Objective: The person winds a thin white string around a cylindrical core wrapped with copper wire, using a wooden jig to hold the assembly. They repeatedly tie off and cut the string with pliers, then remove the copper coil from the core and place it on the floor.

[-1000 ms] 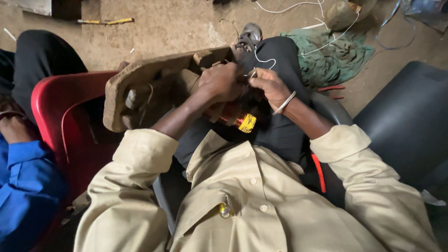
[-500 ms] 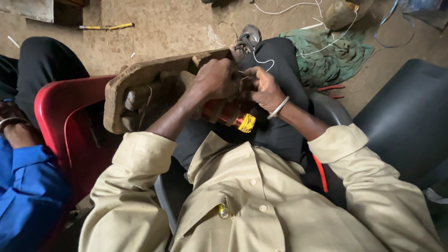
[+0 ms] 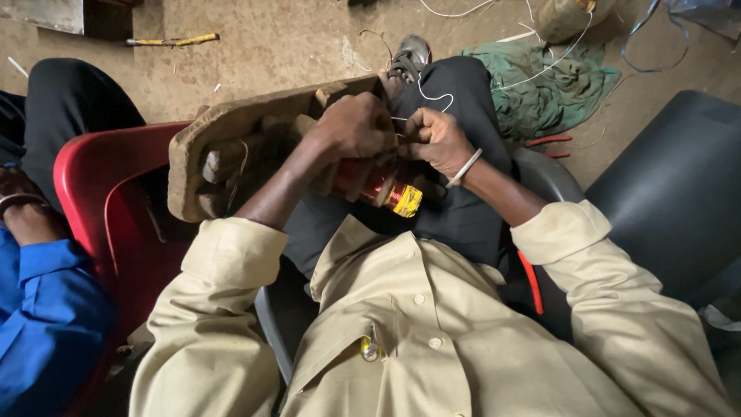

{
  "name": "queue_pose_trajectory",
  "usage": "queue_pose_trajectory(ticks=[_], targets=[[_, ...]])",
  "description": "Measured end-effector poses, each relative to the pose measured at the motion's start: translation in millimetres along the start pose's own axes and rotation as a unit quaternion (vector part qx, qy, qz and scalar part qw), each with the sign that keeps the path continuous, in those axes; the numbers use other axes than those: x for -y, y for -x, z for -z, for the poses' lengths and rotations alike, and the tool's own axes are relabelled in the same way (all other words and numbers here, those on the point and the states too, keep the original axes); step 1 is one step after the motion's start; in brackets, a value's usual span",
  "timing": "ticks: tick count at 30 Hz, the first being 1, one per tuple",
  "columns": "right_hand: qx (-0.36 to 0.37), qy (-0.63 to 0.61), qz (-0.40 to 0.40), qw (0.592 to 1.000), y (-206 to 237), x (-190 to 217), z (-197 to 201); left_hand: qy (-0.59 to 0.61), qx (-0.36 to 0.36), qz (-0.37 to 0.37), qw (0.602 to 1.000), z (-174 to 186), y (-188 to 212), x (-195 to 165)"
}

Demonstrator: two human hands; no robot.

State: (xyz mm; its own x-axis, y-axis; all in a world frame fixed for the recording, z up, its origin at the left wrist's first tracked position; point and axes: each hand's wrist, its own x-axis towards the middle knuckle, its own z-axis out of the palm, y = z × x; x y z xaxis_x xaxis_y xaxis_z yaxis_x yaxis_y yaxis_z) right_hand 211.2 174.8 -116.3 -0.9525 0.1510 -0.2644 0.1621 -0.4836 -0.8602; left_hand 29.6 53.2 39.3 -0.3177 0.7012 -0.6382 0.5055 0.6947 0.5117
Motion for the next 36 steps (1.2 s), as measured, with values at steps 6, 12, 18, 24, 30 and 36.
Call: queue_pose_trajectory(ticks=[6,12,18,24,30,36], targets=[[-0.002,-0.013,-0.004,1.0,-1,3,-2,0.02,-0.017,0.011,1.0,2,1,-1],[-0.054,0.186,0.154,0.969,10,16,-18,-0.075,-0.019,0.039,0.996,-3,-2,-5],[-0.044,0.464,0.174,0.867,11,19,-15,-0.087,0.001,0.011,0.996,-5,-2,-4],[0.091,0.27,0.074,0.956,-2,18,2,-0.048,-0.036,-0.015,0.998,-3,2,-4],[0.15,0.188,0.063,0.969,0,34,-6,-0.035,-0.016,0.005,0.999,-1,5,-7],[0.143,0.206,0.061,0.966,-2,31,-6,0.004,-0.027,-0.007,1.0,0,6,-4]])
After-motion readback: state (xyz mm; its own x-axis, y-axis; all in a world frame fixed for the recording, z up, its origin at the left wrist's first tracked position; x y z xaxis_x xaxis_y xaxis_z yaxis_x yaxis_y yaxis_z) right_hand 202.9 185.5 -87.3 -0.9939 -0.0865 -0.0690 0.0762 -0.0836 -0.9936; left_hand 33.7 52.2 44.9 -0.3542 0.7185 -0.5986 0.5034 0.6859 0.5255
